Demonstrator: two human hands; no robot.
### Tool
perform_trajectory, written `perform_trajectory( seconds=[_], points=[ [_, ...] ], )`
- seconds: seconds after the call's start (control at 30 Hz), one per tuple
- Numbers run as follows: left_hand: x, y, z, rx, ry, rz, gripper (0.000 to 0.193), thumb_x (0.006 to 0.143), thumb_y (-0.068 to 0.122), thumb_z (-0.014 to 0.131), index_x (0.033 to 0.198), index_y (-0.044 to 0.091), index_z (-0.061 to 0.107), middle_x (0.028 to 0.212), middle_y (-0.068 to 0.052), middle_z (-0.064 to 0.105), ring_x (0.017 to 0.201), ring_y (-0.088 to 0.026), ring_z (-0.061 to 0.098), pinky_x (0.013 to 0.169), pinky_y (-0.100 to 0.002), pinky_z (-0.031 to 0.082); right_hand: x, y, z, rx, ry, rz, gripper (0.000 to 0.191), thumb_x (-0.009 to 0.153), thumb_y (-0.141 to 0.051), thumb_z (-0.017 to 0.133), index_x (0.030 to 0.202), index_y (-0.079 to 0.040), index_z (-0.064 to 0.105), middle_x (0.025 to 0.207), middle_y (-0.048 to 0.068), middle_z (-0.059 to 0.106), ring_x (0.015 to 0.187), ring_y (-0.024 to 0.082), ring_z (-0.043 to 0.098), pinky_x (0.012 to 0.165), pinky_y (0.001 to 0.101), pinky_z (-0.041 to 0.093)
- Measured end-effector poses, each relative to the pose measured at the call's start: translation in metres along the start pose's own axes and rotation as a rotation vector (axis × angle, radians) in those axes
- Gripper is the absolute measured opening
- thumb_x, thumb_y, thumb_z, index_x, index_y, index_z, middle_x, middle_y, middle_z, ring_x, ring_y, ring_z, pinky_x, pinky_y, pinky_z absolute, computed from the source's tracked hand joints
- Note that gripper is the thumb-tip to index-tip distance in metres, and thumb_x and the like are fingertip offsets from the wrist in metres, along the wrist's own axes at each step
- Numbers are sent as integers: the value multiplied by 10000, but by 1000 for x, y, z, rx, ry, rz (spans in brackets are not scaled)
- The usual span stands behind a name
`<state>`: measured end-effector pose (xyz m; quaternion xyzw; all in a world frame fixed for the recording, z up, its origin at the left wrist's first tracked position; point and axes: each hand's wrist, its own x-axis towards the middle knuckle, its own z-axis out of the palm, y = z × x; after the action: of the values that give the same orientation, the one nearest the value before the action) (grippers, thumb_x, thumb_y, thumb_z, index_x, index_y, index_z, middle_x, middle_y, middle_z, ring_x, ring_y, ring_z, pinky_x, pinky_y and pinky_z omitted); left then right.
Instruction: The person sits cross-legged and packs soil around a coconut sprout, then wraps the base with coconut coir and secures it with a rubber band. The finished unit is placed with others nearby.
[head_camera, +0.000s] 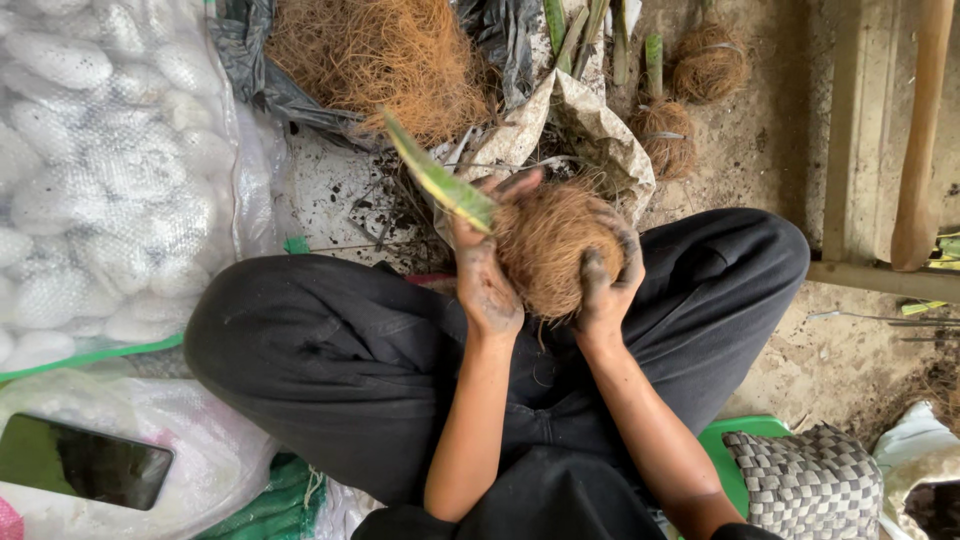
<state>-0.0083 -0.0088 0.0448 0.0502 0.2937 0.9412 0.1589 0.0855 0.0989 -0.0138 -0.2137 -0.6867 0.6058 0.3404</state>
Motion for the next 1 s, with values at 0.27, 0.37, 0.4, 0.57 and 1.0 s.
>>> perform_trajectory(
  seconds=[0.27, 0.37, 0.4, 0.57, 1.0],
  points=[
    [-6, -19, -24, 534, -226, 22, 317, 1038, 247, 593, 1229, 7, 674, 1343, -233, 623, 1215, -330, 553, 1071, -525, 437, 29, -20, -20, 627, -108, 857, 775, 893, -577, 669, 1426, -39, 503, 1394, 159, 583, 1271, 307, 561, 1074, 448, 496],
    [-11, -40, -35, 352, 171, -269, 298, 984, 197, 636, 1242, 49, 665, 1124, -202, 719, 888, -297, 640, 799, -488, 539, 28, -32, -7, 447, -254, 465, 843, 899, -622, 705, 1458, -58, 423, 1493, 208, 450, 1381, 355, 506, 1143, 495, 480],
    [-13, -44, -36, 240, 283, -228, 298, 961, 207, 647, 1240, 110, 618, 1111, -146, 702, 951, -257, 673, 854, -463, 589, 27, -34, -2, 441, -212, 419, 868, 906, -651, 690, 1487, -71, 408, 1553, 189, 402, 1424, 346, 489, 1186, 480, 452],
    [-14, -37, -27, -116, 405, -175, 227, 1016, 234, 672, 1132, 39, 656, 1131, -106, 684, 1088, -273, 665, 891, -502, 614, 24, -24, 1, 134, -425, -340, 808, 922, -618, 733, 1496, -113, 471, 1606, 139, 408, 1472, 325, 491, 1255, 478, 434],
    [-14, -44, -33, -134, 204, -71, 229, 1066, 182, 635, 1120, -22, 722, 1068, -169, 733, 948, -312, 721, 793, -506, 626, 27, -49, 19, 413, -250, -52, 827, 884, -623, 741, 1478, -134, 437, 1592, 90, 359, 1498, 354, 389, 1242, 550, 385]
  ],
)
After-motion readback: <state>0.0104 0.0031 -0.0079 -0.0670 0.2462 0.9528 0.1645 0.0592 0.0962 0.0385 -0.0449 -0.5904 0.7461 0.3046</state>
